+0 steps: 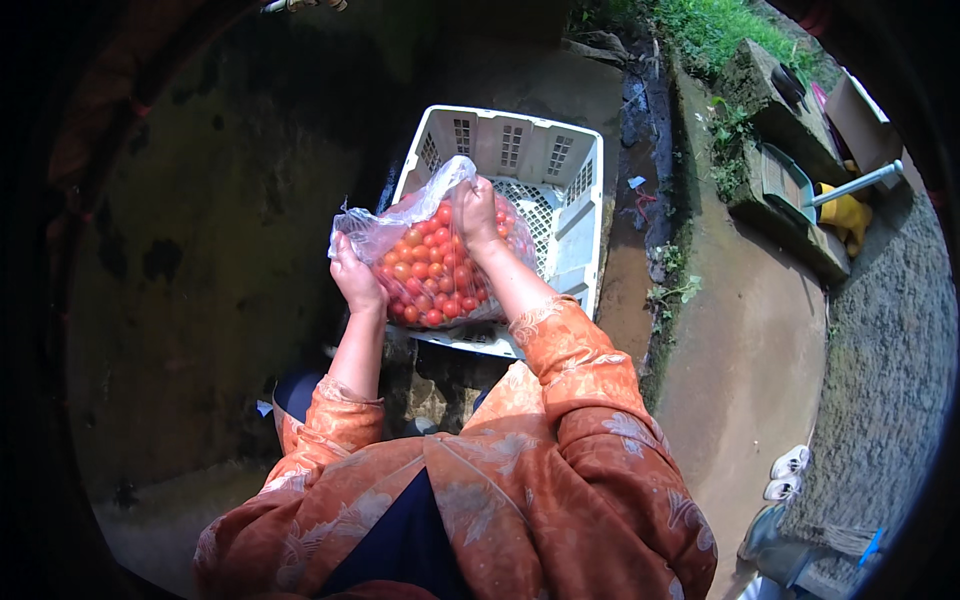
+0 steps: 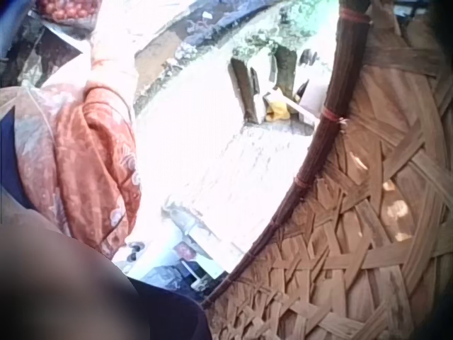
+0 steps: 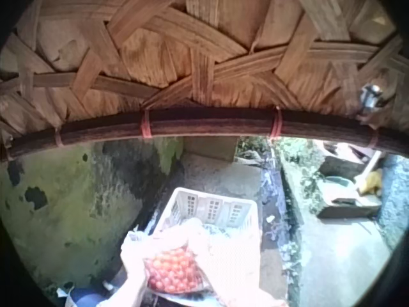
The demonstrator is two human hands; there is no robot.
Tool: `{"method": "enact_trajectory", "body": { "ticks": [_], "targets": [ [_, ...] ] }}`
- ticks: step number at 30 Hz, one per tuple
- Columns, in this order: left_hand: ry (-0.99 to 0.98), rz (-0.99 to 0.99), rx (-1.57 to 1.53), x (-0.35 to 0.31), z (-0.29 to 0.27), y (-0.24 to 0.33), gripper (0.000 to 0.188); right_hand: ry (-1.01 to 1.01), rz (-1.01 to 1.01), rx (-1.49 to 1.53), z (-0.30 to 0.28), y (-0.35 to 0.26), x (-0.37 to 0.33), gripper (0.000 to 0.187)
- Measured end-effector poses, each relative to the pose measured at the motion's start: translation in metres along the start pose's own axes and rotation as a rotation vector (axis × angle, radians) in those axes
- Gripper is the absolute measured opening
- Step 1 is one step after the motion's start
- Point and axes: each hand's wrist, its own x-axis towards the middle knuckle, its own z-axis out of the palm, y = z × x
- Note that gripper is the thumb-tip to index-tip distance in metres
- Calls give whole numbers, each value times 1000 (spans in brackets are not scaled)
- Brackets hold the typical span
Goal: The person picks up a crate containing a plastic bag of cherry tomatoes, then ties the bag closed by hand. The person adjusts the bag and secures the knot before placing the bag back into the crate.
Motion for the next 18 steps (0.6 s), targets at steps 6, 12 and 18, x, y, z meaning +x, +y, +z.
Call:
{"method": "enact_trajectory", "body": {
  "ticks": [6, 12, 18],
  "targets": [
    [-152, -3, -204, -5, 42, 53, 28, 156, -62, 112, -28, -29, 18, 29],
    [-412, -73, -197, 21, 102, 79, 26, 376, 36, 374, -48, -80, 3, 27],
    [-558, -292, 72, 78, 139, 30, 25, 304, 126, 350, -31, -91, -31, 24]
  ]
}}
